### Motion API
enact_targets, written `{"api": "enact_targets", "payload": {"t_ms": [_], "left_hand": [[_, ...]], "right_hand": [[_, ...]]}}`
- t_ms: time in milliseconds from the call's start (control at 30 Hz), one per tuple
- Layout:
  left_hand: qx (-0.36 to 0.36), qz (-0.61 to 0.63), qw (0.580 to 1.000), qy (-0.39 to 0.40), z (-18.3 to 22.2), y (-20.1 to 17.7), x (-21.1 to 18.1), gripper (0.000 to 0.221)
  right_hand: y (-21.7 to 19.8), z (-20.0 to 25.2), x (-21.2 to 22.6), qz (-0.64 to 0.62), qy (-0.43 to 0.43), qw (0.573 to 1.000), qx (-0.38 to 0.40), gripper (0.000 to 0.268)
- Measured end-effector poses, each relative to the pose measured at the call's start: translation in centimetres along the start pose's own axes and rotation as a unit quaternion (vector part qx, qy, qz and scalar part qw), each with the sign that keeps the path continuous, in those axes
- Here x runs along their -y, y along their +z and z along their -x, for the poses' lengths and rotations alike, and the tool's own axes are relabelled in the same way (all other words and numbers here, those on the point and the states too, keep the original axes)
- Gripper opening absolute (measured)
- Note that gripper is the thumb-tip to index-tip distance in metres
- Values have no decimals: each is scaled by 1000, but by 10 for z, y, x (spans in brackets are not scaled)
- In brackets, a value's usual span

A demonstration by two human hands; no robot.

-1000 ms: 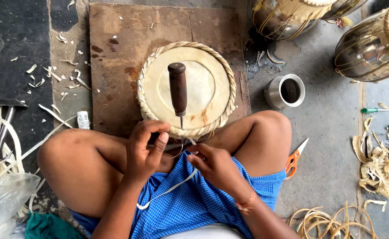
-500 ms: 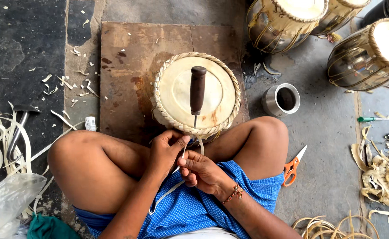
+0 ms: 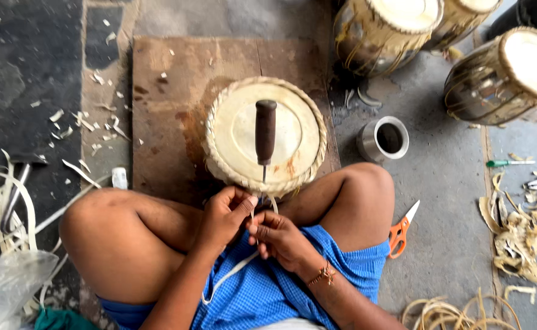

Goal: The person weaves long white leather strips through the braided rim of a tabla drum using a metal awl to secure and tighten the drum head.

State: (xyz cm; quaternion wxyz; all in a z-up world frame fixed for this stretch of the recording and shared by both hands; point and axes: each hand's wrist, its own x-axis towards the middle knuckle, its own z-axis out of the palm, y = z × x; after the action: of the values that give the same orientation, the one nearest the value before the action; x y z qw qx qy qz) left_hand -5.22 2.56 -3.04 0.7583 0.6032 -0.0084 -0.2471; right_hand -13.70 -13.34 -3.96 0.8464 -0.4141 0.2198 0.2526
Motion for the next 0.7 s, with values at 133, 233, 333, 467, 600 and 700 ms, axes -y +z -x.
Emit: {"api": "enact_targets", "payload": {"t_ms": [133, 233, 333, 467, 600, 700], "left_hand": [[50, -18, 999, -7, 12, -2, 8, 21], [48, -36, 998, 14, 12, 3, 2, 18], [44, -48, 997, 40, 15, 6, -2, 17], [20, -77, 996, 47, 18, 10, 0, 19], [0, -43, 997, 66, 15, 12, 0, 19], [3, -7, 998, 63, 16, 11, 2, 23]], "right_hand": [[1, 7, -5, 150, -64, 985, -57, 12], [8, 16, 14, 258, -144, 950, -100, 14], [21, 30, 32, 502, -325, 787, -152, 17], [42, 40, 50, 505, -366, 762, -173, 19], [59, 40, 76, 605, -393, 672, -169, 26], [66, 37, 88, 653, -376, 637, -164, 29]]}}
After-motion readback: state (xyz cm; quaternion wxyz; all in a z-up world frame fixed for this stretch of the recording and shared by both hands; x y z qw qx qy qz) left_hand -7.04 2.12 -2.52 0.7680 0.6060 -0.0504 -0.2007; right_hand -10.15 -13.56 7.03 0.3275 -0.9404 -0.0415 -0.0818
